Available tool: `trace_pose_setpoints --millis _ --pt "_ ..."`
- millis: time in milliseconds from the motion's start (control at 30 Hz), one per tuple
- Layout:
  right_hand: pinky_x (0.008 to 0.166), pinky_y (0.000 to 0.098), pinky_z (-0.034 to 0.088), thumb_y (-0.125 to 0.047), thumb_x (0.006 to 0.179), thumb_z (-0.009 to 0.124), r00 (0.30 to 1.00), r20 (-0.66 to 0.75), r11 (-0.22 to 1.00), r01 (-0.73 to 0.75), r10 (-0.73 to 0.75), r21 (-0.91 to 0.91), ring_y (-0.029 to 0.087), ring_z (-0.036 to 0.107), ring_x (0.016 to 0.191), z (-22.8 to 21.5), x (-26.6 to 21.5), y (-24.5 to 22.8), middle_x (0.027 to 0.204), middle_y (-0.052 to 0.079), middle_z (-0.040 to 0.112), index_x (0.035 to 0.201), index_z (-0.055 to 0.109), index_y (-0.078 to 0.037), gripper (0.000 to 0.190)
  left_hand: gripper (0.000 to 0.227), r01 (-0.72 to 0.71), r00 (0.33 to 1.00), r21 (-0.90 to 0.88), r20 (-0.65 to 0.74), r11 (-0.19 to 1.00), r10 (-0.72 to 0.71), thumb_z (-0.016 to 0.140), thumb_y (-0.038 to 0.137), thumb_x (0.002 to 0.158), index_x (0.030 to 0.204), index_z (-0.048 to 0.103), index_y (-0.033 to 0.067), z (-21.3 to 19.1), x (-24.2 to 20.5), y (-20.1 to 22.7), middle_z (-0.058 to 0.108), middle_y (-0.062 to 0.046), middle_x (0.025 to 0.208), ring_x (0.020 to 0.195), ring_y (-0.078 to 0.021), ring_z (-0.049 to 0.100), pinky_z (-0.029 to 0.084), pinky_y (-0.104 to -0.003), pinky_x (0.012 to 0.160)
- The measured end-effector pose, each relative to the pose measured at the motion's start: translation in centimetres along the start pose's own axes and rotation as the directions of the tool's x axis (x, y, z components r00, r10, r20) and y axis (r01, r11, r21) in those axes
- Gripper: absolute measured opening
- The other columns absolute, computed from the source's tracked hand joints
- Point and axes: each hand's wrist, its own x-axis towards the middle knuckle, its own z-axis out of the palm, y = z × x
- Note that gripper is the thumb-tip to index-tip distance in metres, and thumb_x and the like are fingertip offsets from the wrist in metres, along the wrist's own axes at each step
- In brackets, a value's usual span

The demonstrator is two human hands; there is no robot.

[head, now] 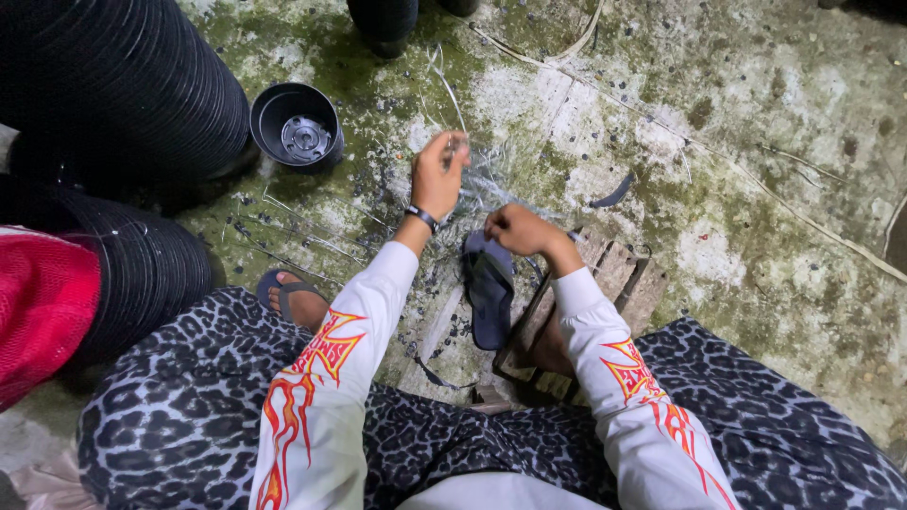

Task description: The person sits on the floor and uses their hands to pick up thin metal wires and small black plastic pieces. They thread the wires through the plastic components and place the assembled units into a nearby black container.

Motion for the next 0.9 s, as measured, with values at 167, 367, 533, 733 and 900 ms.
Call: trace_pose_setpoints --millis 167,367,533,733,900 --pt "0.076 0.0425 0.055 -0.015 0.093 0.061 0.992 -0.086 0.993 -0.096 0.09 -0.07 0.03 0.071 0.079 -2.4 -1.1 -1.4 0.089 0.019 0.076 0.099 0.074 0.0 0.021 0.018 -0.267 0.963 -0.073 -0.067 0.961 0.262 0.064 0.004 0.1 0.118 0.069 0.0051 0.3 2.7 3.6 0.074 -0.01 0.108 0.09 -0.017 0.077 0.06 -0.03 0.079" --pt "0.078 0.0393 0.058 -0.009 0.087 0.057 1.0 -0.006 1.0 0.005 -0.005 -0.01 0.027 0.075 0.081 -2.2 -1.1 -2.5 0.09 0.016 0.079 0.095 0.075 0.0 0.021 0.027 -0.304 0.946 0.03 0.13 0.952 0.298 0.075 0.01 0.097 0.123 0.071 0.0092 2.3 4.2 4.5 0.07 -0.009 0.113 0.104 -0.0223 0.071 0.057 -0.035 0.094" --pt "0.081 0.0371 0.057 -0.007 0.09 0.057 0.999 0.037 0.998 0.004 -0.002 -0.06 0.023 0.073 0.086 -2.1 -1.7 -3.7 0.092 0.012 0.078 0.095 0.076 -0.002 0.02 0.073 -0.223 0.95 0.293 0.28 0.93 0.139 0.083 0.012 0.078 0.144 0.052 0.0033 1.7 4.1 0.6 0.043 -0.028 0.14 0.121 -0.0423 0.054 0.046 -0.048 0.102" --pt "0.05 0.0282 0.043 -0.016 0.106 0.056 0.927 -0.368 0.893 0.228 -0.077 0.387 0.01 0.052 0.057 -5.7 -3.4 -6.5 0.073 0.003 0.064 0.102 0.071 -0.003 0.02 0.03 0.049 0.993 -0.085 0.115 0.995 -0.039 0.064 0.014 0.102 0.132 0.066 0.0089 1.2 2.2 -0.2 0.063 -0.013 0.136 0.117 -0.0229 0.071 0.063 -0.035 0.095" --pt "0.041 0.0235 0.031 -0.018 0.109 0.054 0.889 -0.458 0.629 0.343 0.023 0.698 0.005 0.041 0.046 -7.7 -4.4 -8.9 0.063 -0.001 0.055 0.106 0.068 -0.003 0.021 0.035 0.031 0.922 -0.482 0.352 0.875 0.161 0.058 0.009 0.104 0.138 0.059 0.0042 1.7 -0.2 3.9 0.069 -0.008 0.126 0.114 -0.017 0.069 0.057 -0.03 0.1"
